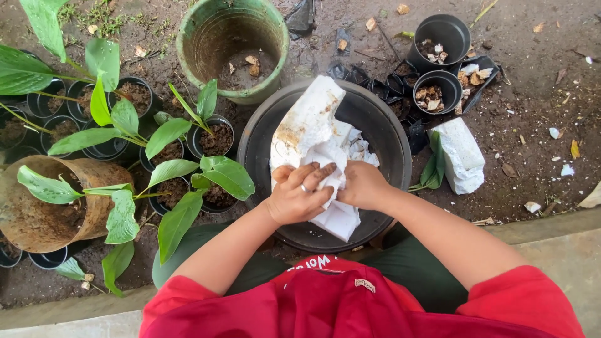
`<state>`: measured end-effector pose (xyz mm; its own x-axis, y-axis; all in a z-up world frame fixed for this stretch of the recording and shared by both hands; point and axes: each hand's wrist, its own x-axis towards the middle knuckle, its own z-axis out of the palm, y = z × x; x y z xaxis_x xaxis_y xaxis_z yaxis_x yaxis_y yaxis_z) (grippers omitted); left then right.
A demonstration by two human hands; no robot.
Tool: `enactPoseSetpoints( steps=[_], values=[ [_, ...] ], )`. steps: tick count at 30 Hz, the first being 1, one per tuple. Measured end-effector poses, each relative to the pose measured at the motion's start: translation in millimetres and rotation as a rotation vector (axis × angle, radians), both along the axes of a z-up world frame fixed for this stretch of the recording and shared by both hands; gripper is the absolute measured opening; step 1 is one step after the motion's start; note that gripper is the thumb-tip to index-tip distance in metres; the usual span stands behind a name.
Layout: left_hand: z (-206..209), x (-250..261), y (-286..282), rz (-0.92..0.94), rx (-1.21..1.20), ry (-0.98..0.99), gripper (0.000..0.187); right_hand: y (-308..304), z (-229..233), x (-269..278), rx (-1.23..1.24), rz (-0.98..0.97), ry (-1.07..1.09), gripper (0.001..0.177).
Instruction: A person breaks large pieces of white styrofoam into small chunks by hand into a black basin, likely for use as drainage material in plant pots.
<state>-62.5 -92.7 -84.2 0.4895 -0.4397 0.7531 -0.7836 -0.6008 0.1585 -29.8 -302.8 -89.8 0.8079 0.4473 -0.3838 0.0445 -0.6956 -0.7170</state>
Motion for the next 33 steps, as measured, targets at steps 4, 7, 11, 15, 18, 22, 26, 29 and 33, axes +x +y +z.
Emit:
enactPoseSetpoints(
  steps=[4,7,11,15,18,22,26,29,33],
  values=[
    [40.2,-5.4,6.2,-0.013,-0.049,-0.038,0.024,-1.8,-7.8,-10.1,0.207,0.046,-0.078,0.04],
    [55.8,-6.9,9.2,-0.023,-0.019,-0.038,0.017,7.4,13.0,-9.5,0.327,0.048,-0.11,0.043],
    [66.7,-7.1,12.1,-0.049,-0.012,-0.035,0.017,15.3,46.2,-1.1,0.454,0.168,-0.183,0.038],
    [71.2,-8.3,14.4,-0.082,0.004,-0.02,0.016,20.6,57.9,6.0,0.501,0.3,-0.381,0.036],
    [75.1,-9.5,16.8,-0.077,0.015,-0.037,0.016,24.9,62.5,7.0,0.527,0.362,-0.615,0.038],
    [80.7,-8.4,17.4,-0.075,0.022,-0.065,0.016,9.7,1.0,6.3,0.622,0.33,-0.537,0.045],
    [85.0,-8.0,19.1,-0.082,0.02,-0.076,0.016,3.7,-11.1,13.6,0.583,0.405,-0.71,0.043],
    [83.6,-5.9,20.2,-0.11,0.012,-0.066,0.014,-0.1,-12.9,14.5,0.482,0.508,-0.833,0.04],
    [81.9,-3.9,23.3,-0.154,-0.023,-0.042,0.013,-7.5,-4.1,14.0,0.496,0.622,-0.576,0.028]
  ],
)
